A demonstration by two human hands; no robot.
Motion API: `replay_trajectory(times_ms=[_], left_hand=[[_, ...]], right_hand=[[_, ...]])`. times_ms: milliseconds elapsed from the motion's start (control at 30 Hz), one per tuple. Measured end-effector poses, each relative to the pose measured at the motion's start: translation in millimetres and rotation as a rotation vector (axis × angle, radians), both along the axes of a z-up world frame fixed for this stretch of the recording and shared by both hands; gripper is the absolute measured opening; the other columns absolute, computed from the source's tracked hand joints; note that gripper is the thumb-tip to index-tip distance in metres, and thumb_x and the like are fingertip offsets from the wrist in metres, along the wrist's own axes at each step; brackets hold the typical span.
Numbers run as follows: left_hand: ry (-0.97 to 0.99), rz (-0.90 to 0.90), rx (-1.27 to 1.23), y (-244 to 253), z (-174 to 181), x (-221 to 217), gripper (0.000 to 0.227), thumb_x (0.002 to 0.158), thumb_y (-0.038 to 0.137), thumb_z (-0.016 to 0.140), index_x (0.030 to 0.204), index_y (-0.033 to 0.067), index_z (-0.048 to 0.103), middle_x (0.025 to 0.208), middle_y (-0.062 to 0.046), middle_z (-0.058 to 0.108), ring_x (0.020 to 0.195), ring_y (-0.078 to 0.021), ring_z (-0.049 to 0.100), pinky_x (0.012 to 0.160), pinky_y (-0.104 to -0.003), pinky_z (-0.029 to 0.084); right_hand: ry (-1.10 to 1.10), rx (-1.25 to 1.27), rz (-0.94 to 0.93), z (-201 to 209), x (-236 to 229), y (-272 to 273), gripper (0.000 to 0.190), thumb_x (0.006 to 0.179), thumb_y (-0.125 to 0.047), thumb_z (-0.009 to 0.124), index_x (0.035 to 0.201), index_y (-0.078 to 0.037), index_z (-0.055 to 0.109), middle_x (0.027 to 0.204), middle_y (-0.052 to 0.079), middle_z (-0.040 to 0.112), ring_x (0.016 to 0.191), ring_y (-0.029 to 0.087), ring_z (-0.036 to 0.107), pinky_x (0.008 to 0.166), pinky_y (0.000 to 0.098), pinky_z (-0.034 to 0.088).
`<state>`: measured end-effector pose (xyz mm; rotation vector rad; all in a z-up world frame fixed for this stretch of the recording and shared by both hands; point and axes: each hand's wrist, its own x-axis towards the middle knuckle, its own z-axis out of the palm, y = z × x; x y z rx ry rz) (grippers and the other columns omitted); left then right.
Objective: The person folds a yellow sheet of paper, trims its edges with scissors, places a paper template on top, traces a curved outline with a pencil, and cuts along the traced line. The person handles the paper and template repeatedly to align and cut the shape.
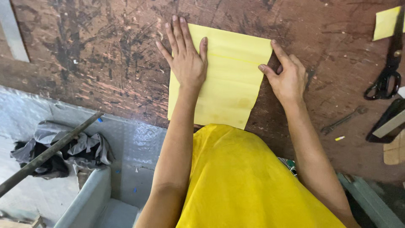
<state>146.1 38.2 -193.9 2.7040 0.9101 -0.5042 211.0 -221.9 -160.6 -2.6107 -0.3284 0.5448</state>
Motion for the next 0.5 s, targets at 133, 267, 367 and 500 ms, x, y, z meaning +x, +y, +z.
replay_trajectory(times_ms=[133,267,367,500], left_hand=[[0.055,-0.012,0.01,-1.8,-2.7,-1.5,0.072,0.113,0.057,0.034,0.167,0.0125,0.016,0.175,-0.004,0.014,0.162,-0.0248,0.007,0.13,-0.058,-0.002],[-0.128,-0.049,0.019,1.1,-15.4,-11.1,0.072,0.111,0.054,0.041,0.164,0.0098,0.021,0.172,-0.007,0.021,0.16,-0.0272,0.011,0.128,-0.061,0.002],[-0.368,-0.207,0.055,32.4,-18.3,-6.4,0.067,0.111,0.04,0.061,0.162,0.0079,0.031,0.167,-0.01,0.033,0.154,-0.0335,0.025,0.123,-0.064,0.016],[-0.357,-0.271,-0.175,84.6,-18.7,-7.4,0.073,0.085,0.017,0.083,0.15,0.0161,0.051,0.147,-0.008,0.051,0.137,-0.0356,0.042,0.107,-0.057,0.035]], right_hand=[[-0.081,0.049,0.062,0.4,-2.8,-1.6,0.073,0.086,-0.03,0.095,0.152,-0.023,0.063,0.08,0.01,0.054,0.069,0.025,0.056,0.066,0.0439,0.049],[-0.133,0.058,0.092,0.8,-7.9,-3.7,0.075,0.086,-0.028,0.094,0.153,-0.022,0.062,0.082,0.009,0.055,0.069,0.024,0.057,0.067,0.0436,0.05],[-0.052,0.106,0.072,2.1,9.5,-1.3,0.071,0.089,-0.027,0.093,0.153,-0.022,0.062,0.083,0.008,0.057,0.071,0.022,0.058,0.069,0.0428,0.052],[0.019,0.161,-0.024,8.6,17.2,-0.8,0.069,0.092,-0.025,0.09,0.153,-0.019,0.06,0.112,0.013,0.057,0.083,0.025,0.06,0.077,0.0408,0.057]])
